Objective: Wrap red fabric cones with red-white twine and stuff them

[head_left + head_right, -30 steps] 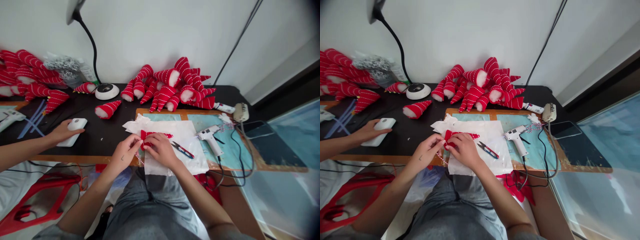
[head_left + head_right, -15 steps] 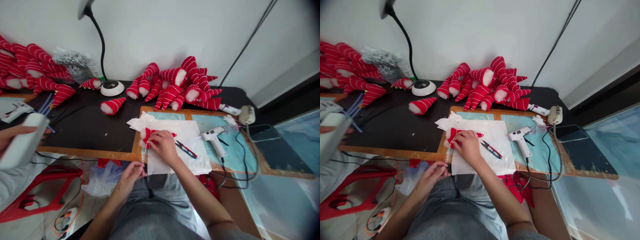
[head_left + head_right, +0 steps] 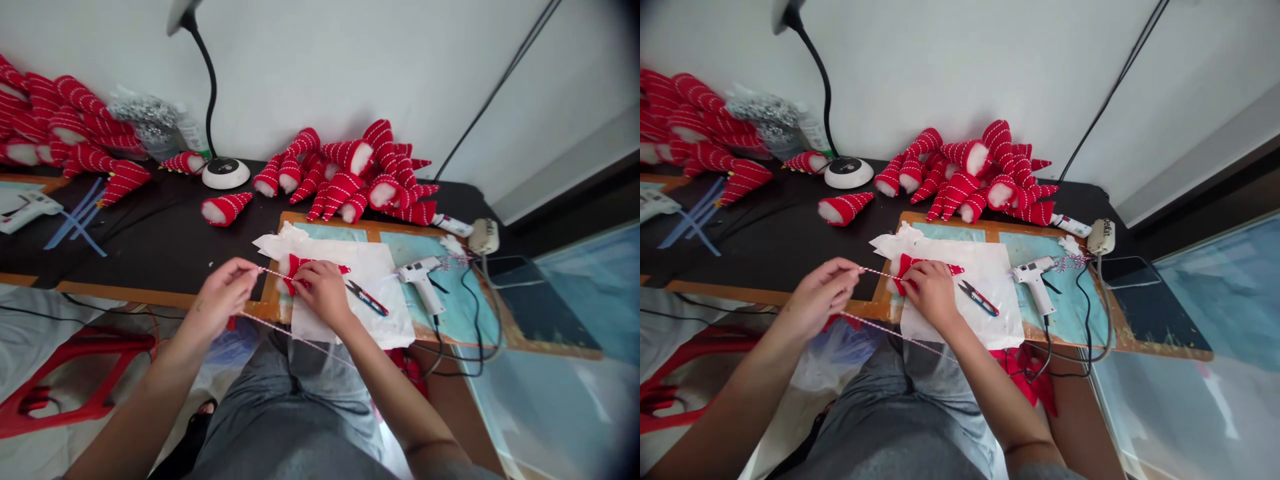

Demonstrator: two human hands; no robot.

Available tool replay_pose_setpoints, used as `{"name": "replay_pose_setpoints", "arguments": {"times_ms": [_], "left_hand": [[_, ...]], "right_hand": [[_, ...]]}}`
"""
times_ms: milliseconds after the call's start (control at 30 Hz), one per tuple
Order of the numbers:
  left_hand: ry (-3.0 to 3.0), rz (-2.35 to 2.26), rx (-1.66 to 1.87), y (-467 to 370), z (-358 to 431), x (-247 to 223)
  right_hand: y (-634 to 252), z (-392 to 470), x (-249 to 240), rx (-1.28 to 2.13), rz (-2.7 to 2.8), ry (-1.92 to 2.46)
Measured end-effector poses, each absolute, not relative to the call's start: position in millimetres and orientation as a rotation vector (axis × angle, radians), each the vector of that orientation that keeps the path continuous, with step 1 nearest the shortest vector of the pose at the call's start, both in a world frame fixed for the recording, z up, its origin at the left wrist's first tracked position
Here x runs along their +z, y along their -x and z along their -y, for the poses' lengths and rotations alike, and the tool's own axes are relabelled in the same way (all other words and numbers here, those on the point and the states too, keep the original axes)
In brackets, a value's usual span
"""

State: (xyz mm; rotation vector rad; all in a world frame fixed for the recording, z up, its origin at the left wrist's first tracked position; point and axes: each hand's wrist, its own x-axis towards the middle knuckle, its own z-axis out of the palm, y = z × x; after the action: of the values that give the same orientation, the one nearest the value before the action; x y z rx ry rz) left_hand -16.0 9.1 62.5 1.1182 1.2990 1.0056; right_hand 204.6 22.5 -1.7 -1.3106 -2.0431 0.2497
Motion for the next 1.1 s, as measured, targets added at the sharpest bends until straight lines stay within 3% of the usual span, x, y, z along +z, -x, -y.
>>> {"name": "replay_pose_setpoints", "arguments": {"times_ms": [167,433,733,1100], "left_hand": [[-1.804,-1.574,1.053,41.1,-35.5,30.6],[-1.954,-1.440,0.999,31.9,-30.8,0.0],[-2.464,-1.299,0.931,37.6,-33.6,4.1],[-2.001,-1.303,0.887,32.5,-40.2,0.5]], "right_hand": [[-202.5,-21.5,-3.8,0.240,2.014,1.308],[-203.9,-19.3,-1.8,0.263,2.020,1.284],[-201.1,-17.8,0.0,0.245,2.010,1.298],[-195.5,-12.4,-2.0,0.188,1.944,1.285]]}}
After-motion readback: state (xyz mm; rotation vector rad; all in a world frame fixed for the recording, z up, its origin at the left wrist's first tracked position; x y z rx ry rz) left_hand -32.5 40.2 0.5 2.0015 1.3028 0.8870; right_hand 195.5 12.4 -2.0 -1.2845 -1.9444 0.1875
